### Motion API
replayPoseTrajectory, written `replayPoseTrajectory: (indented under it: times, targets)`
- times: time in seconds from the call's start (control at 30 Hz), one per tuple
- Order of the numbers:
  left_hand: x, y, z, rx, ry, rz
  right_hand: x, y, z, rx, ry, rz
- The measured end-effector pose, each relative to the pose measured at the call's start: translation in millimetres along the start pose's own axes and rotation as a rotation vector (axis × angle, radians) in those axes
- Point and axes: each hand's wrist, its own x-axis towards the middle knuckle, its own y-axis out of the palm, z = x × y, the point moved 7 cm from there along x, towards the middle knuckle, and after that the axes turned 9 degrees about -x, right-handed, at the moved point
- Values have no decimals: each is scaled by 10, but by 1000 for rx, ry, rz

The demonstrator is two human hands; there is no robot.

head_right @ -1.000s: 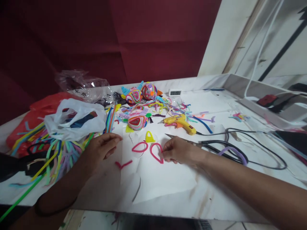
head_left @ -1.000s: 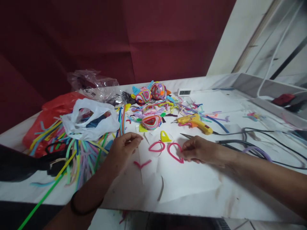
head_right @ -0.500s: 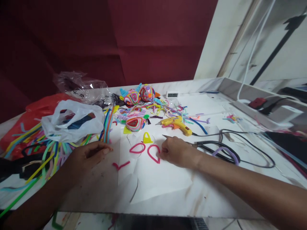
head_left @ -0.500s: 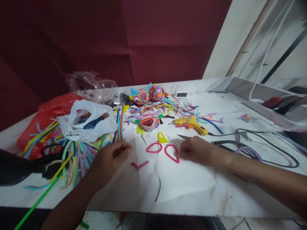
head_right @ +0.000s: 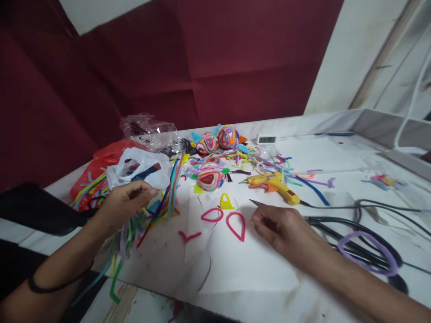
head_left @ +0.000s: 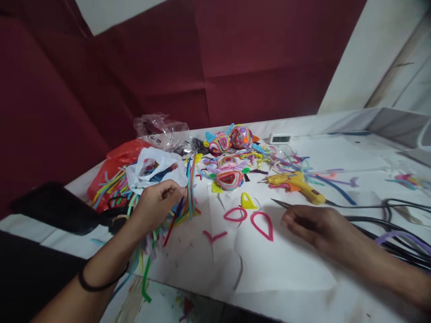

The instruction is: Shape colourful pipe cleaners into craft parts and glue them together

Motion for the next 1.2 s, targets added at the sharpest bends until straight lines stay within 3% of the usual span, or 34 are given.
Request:
replayPoseTrajectory:
  times: [0.23, 0.4, 0.57, 0.83, 1.2]
  targets:
    - [198, 165, -62, 100, 112, 97, -199, -218, 394, -145, -375, -348]
    - [441, 436, -278, 258, 340, 100, -339, -226, 548, -254, -533, -452]
    - [651, 807, -565, 404, 545, 143, -366, -234, 557, -234, -556, -442]
    - [1004, 1263, -483, 597, 446, 309, -318, -255, 485, -167, -500, -380]
    - [1206, 1389, -463, 670, 421, 419, -281, -311, 516, -164, -463, -328]
